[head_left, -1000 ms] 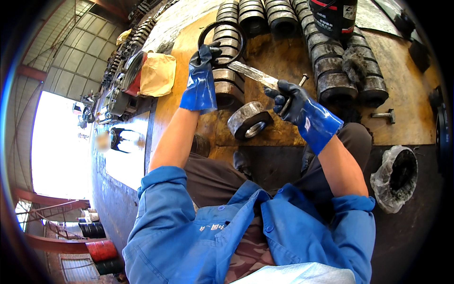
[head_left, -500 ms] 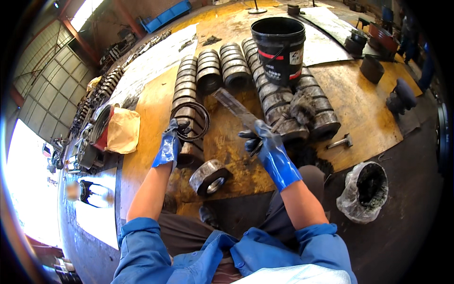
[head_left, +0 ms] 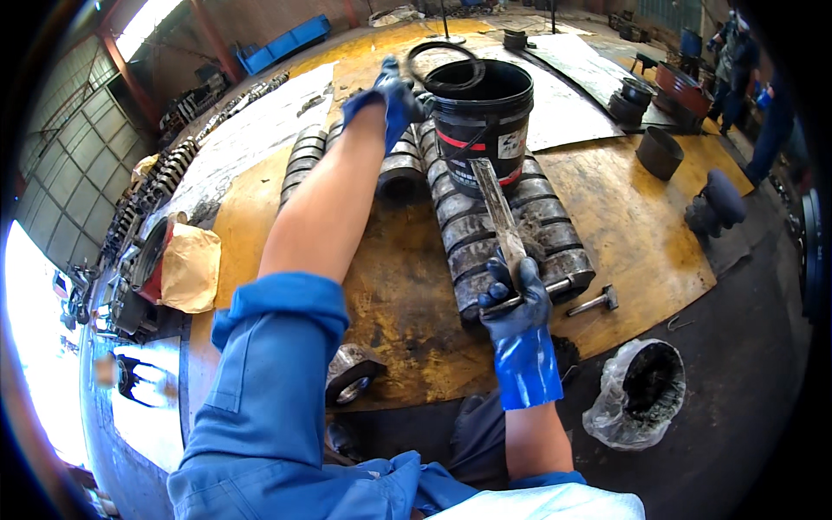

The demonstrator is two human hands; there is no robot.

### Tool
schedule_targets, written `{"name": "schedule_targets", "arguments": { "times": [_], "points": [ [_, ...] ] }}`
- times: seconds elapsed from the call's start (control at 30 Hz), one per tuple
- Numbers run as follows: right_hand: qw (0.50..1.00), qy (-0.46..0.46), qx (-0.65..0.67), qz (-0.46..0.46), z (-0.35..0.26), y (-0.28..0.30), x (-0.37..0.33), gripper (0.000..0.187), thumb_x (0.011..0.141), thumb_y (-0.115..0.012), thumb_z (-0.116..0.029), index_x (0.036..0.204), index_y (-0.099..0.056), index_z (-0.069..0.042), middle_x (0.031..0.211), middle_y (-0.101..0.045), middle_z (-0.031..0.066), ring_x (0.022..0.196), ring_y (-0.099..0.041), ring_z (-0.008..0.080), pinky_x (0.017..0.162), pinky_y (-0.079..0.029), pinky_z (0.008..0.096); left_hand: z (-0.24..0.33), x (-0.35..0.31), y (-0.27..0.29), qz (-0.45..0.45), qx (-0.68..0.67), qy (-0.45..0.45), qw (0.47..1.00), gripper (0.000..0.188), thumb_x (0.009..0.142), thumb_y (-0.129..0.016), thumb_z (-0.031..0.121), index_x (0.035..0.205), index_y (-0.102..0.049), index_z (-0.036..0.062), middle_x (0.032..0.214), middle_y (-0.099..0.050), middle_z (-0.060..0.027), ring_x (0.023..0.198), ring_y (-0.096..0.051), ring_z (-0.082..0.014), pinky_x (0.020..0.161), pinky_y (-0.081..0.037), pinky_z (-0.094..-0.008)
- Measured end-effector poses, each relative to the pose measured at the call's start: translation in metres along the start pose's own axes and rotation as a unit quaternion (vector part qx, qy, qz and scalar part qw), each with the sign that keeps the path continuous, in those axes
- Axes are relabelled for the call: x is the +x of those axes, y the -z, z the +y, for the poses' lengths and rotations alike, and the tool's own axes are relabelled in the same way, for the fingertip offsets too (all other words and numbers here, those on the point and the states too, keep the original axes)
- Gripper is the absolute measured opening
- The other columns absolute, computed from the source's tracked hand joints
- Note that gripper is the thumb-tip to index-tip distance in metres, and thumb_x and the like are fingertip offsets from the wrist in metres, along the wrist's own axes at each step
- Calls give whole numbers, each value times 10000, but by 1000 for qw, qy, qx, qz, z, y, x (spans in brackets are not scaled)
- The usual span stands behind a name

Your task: The person sits on the floor and uses a metal scraper to clean dark residue from the inner surfaces of cylindrical metal parts. The person repeatedly scrapes the inside of each part and places them on a nearby stack.

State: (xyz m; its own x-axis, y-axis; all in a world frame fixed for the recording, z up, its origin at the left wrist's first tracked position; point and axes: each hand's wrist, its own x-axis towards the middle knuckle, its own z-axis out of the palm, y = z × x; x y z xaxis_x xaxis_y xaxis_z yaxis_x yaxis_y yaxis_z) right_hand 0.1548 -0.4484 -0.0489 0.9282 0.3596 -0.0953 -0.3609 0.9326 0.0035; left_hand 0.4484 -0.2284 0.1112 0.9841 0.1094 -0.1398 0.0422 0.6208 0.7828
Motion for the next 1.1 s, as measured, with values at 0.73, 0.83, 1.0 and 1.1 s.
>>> {"name": "schedule_targets", "arguments": {
  "times": [0.73,0.83,1.0,1.1],
  "points": [
    [992,-26,-122,20,10,6,16,441,928,-470,-220,1208,-527,116,778,-611,80,596,-413,126,583,-349,302,-30,-310,436,279,-58,-34,958,530,987,-365,442,1337,-395,45,1371,-462,-148,1268,-425,-328,1044,-338,-440],
    [991,-53,-125,11,23,18,15,438,915,-512,-214,1211,-504,108,909,-644,142,628,-451,149,613,-357,325,-49,-332,470,329,-63,-17,942,562,978,-369,457,1364,-384,49,1374,-486,-160,1259,-445,-347,1041,-346,-451],
    [976,-36,-211,35,45,28,16,353,936,-516,-216,1218,-502,-4,1179,-608,241,689,-527,228,672,-409,396,-89,-350,505,438,-4,-32,898,551,983,-368,446,1355,-405,40,1346,-507,-165,1158,-511,-322,937,-420,-443],
    [957,-14,-283,67,54,37,18,423,948,-494,-251,1236,-496,60,1148,-623,241,704,-540,215,680,-415,370,-102,-369,526,426,118,-22,897,599,981,-328,499,1325,-441,23,1316,-532,-162,1148,-514,-295,915,-429,-425]
  ]
}}
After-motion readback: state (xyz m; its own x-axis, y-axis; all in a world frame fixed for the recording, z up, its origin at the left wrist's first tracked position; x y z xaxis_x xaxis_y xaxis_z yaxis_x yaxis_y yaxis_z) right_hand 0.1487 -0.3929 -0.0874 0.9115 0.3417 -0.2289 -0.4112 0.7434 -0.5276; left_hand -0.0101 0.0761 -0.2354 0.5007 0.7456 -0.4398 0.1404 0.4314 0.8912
